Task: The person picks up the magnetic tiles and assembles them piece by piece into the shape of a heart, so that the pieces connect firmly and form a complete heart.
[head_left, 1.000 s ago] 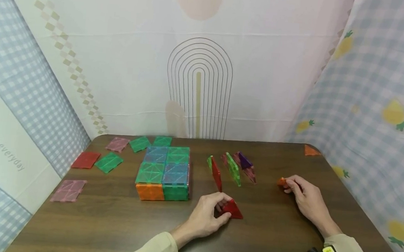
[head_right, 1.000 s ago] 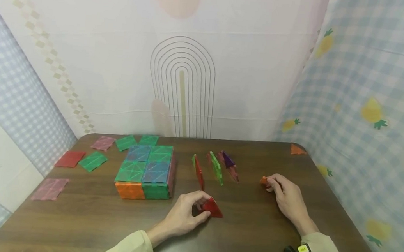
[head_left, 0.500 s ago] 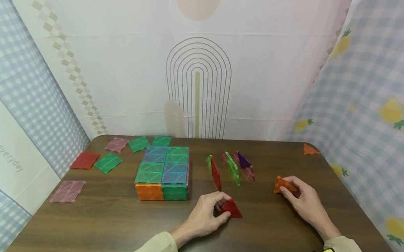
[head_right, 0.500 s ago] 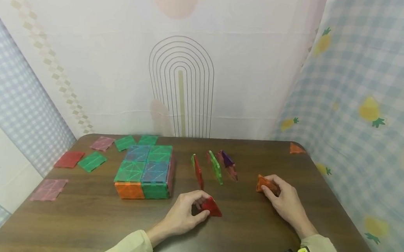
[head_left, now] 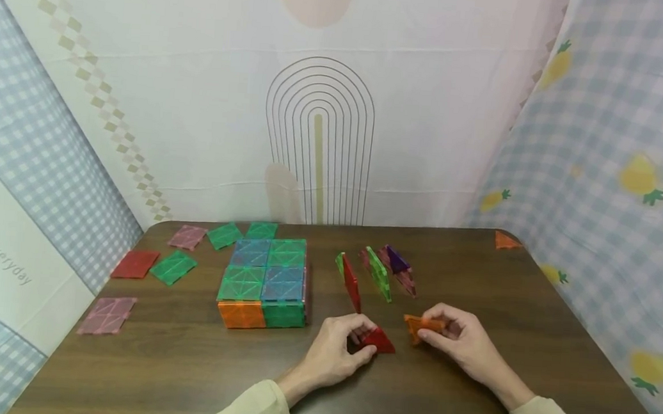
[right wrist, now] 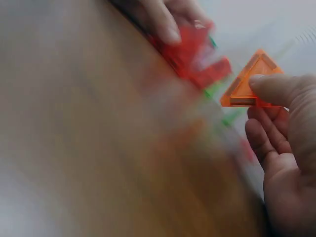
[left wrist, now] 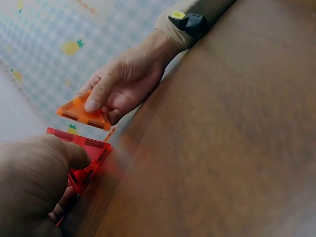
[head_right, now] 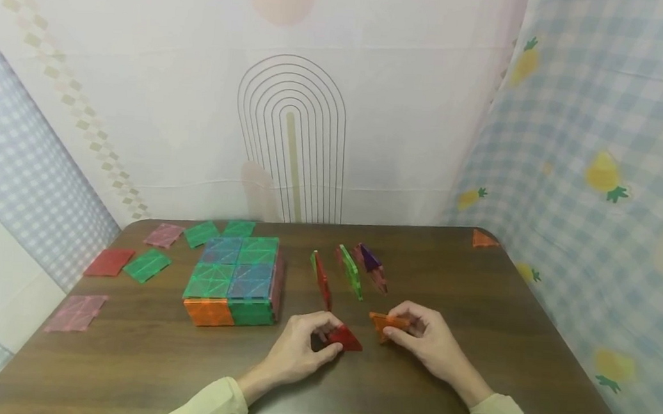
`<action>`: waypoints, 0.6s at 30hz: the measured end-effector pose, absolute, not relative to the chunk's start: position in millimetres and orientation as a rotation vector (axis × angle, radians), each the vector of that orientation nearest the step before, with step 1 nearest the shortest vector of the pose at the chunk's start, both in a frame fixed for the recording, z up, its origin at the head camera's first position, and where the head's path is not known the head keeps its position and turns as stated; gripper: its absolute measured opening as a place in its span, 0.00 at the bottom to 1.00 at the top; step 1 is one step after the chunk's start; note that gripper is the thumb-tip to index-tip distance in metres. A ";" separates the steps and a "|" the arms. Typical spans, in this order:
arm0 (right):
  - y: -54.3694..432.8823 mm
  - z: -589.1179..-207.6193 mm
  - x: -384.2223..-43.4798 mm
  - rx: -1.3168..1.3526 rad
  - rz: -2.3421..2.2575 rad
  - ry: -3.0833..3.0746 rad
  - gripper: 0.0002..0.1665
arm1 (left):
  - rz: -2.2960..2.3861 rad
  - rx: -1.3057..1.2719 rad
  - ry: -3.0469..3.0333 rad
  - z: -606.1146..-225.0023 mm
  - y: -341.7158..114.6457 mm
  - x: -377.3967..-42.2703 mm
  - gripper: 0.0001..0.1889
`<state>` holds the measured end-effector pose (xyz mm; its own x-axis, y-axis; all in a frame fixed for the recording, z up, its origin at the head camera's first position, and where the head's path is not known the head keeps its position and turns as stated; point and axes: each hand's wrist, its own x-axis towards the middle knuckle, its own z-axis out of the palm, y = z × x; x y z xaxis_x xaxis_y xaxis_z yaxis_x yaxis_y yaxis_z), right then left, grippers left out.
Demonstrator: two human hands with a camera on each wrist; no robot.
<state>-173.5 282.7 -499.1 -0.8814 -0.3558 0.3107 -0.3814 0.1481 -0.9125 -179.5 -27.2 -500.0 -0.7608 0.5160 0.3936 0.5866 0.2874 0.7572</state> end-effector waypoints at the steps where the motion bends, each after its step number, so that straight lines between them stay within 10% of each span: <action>1: 276.2 -498.5 -171.5 0.783 1.931 -2.348 0.09 | -1.502 -1.053 -2.466 -499.5 -27.3 -179.4 0.11; 18: 253.0 -494.8 -165.1 0.869 1.939 -2.388 0.22 | -1.507 -1.048 -2.498 -497.5 -26.8 -178.7 0.11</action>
